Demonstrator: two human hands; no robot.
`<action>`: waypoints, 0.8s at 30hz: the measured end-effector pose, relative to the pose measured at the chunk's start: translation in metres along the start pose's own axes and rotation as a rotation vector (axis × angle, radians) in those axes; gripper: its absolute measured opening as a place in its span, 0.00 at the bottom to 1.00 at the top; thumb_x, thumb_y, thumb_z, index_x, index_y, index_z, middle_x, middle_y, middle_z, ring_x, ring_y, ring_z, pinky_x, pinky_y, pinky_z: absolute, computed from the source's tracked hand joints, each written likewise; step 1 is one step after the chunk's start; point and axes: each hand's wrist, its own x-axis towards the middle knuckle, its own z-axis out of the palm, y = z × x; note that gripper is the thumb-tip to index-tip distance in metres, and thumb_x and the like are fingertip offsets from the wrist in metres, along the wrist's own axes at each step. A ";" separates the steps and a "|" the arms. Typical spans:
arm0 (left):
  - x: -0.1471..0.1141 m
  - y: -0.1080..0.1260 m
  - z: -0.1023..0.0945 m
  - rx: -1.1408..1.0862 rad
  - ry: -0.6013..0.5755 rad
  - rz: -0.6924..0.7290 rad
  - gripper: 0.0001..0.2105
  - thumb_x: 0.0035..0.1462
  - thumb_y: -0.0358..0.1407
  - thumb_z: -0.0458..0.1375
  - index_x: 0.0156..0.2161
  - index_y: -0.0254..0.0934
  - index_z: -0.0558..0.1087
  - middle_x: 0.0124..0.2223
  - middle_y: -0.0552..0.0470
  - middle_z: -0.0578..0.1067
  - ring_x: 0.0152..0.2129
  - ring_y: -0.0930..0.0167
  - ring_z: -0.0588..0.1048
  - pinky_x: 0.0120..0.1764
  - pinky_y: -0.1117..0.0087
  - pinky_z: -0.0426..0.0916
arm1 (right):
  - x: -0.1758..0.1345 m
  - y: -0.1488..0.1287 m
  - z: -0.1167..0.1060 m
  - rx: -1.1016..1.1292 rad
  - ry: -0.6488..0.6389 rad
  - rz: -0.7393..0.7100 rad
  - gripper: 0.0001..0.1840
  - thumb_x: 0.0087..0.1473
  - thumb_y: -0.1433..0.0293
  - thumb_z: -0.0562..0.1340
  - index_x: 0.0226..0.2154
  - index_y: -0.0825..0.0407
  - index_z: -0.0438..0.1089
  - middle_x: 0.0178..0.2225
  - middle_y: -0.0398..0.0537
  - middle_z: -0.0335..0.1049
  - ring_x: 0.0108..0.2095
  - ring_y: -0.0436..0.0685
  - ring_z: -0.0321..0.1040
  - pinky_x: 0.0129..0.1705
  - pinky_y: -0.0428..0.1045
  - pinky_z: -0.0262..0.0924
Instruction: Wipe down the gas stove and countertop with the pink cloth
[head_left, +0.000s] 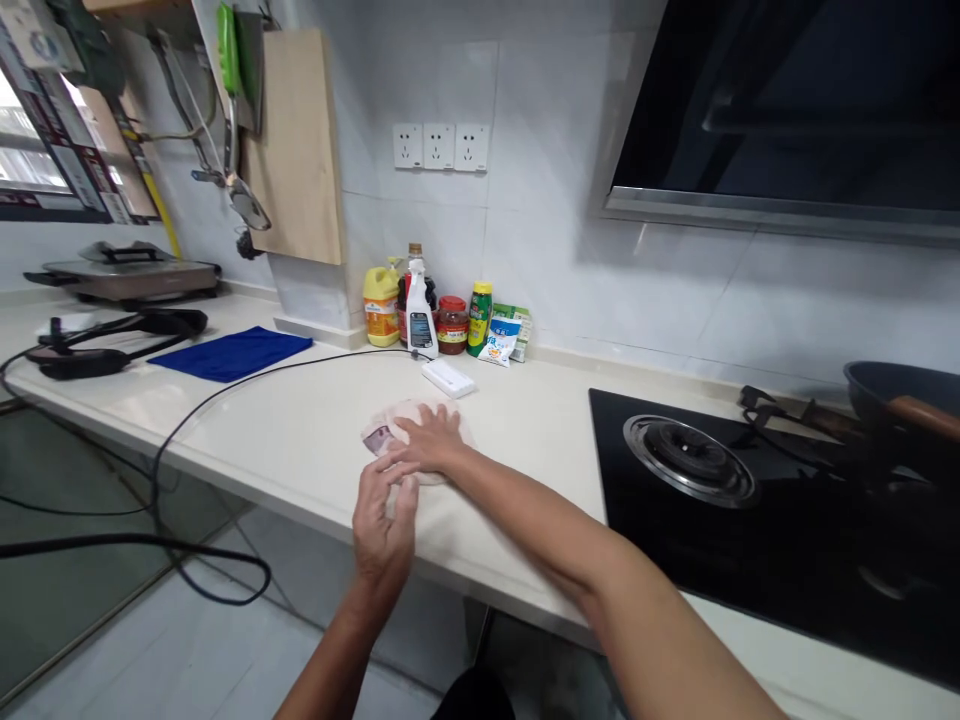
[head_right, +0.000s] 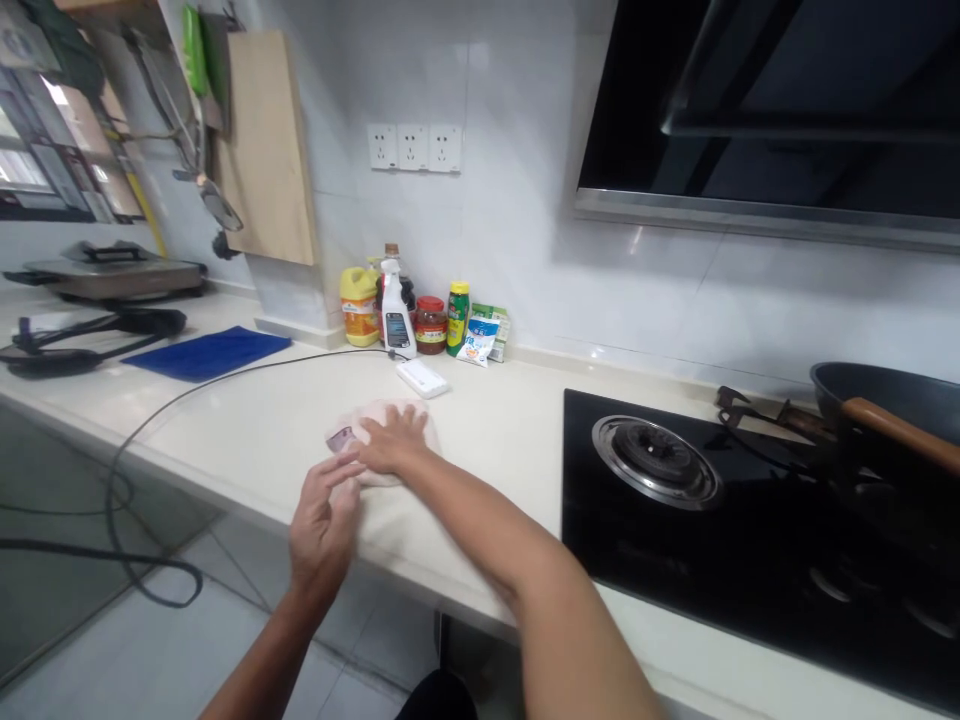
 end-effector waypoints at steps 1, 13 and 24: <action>0.003 0.001 -0.007 0.014 0.018 -0.042 0.09 0.68 0.38 0.54 0.45 0.39 0.75 0.51 0.46 0.75 0.54 0.65 0.73 0.61 0.56 0.66 | 0.002 -0.010 0.002 0.006 -0.005 -0.031 0.41 0.61 0.38 0.48 0.71 0.35 0.50 0.76 0.50 0.32 0.74 0.78 0.26 0.68 0.76 0.24; -0.010 -0.003 -0.017 0.249 -0.447 -0.104 0.24 0.66 0.51 0.49 0.57 0.40 0.75 0.63 0.40 0.71 0.63 0.56 0.66 0.65 0.47 0.57 | -0.120 -0.003 0.017 0.068 0.024 -0.355 0.38 0.63 0.53 0.57 0.72 0.38 0.48 0.76 0.48 0.36 0.74 0.74 0.29 0.70 0.76 0.30; -0.067 0.078 0.035 0.118 -0.939 0.214 0.34 0.67 0.51 0.52 0.73 0.44 0.53 0.71 0.37 0.62 0.67 0.55 0.61 0.63 0.49 0.60 | -0.305 0.093 0.015 -0.101 0.329 -0.229 0.43 0.57 0.56 0.67 0.70 0.45 0.54 0.71 0.57 0.51 0.71 0.70 0.47 0.69 0.65 0.48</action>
